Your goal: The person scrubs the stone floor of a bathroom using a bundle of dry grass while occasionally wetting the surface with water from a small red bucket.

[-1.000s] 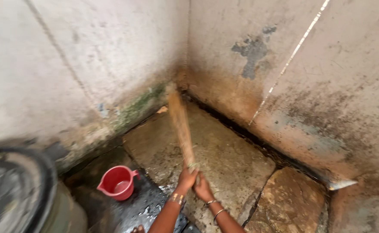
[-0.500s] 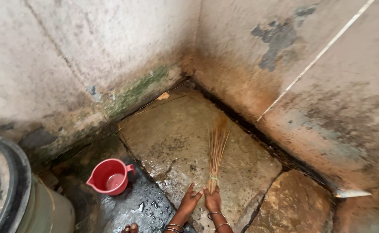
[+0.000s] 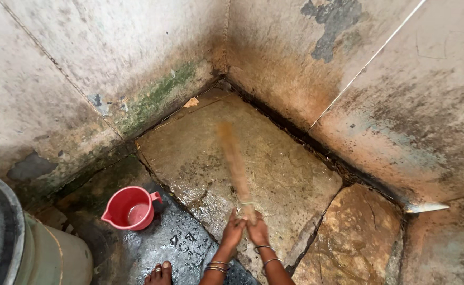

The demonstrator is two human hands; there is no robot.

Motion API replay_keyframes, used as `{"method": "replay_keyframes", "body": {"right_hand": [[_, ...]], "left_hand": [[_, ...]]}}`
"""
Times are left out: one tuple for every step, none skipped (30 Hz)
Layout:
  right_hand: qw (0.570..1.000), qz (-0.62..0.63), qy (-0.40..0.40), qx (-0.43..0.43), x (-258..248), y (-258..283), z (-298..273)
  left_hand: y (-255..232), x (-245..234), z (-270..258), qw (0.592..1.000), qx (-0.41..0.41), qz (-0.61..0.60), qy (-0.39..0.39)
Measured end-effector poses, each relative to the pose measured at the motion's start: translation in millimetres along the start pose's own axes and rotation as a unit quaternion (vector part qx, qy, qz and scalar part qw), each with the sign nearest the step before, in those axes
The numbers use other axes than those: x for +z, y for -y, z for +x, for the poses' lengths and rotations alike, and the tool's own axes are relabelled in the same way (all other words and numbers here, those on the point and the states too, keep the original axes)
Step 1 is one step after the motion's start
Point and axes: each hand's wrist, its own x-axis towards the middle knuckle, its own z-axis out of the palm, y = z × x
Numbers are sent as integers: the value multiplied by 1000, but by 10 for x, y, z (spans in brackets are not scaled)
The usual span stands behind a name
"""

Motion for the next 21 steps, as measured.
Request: {"method": "replay_keyframes", "body": {"right_hand": [[999,22,-27,23,-62,-12,-6],[998,40,-50,15,-88,-13,-11],[996,59,-71,9,-88,-29,-33],[993,77,-92,3,-77,-35,-39],[994,76,-71,19,-19,-17,-33],[995,75,-51,36,89,18,-33],[995,75,-31,51,169,107,-8],[997,75,-21,-11,263,167,-21],[994,76,-13,-72,349,196,-41],[994,46,26,-92,410,230,-27],[992,17,64,-107,484,233,-48],[987,-12,102,-123,516,223,-24],[990,-22,87,-107,511,183,16],[993,-33,72,-90,510,148,54],[995,-43,58,-74,521,131,77],[995,-57,41,-67,479,110,104],[995,-69,23,-62,380,83,148],[995,-82,5,-56,287,42,151],[997,-67,-7,-25,177,20,171],[998,-52,-20,7,82,10,184],[998,-38,-30,37,44,26,193]], "left_hand": [[-17,55,-15,1000,-8,-1,-1],[-16,89,-19,1000,-16,-2,-1],[16,100,-15,1000,4,7,-14],[46,110,25,999,24,16,-26],[63,117,64,998,44,24,-39],[92,101,81,998,43,6,-44],[100,63,113,998,45,-13,-49],[92,20,141,997,47,-31,-54],[76,-35,162,996,43,8,-75],[46,-101,180,993,40,47,-96],[20,-149,162,989,33,89,-114],[-37,-187,129,991,27,50,-123],[-112,-225,49,991,18,11,-131],[-200,-248,-28,990,9,-27,-140],[-298,-246,-81,994,-31,-14,-102],[-386,-207,-106,995,-71,-2,-64],[-438,-159,-118,994,-109,12,-26],[-432,-104,-141,996,-81,15,-17],[-423,-32,-122,999,-49,15,-9],[-389,21,-109,1000,-18,14,-1],[-354,68,-100,1000,-5,6,11]]}}
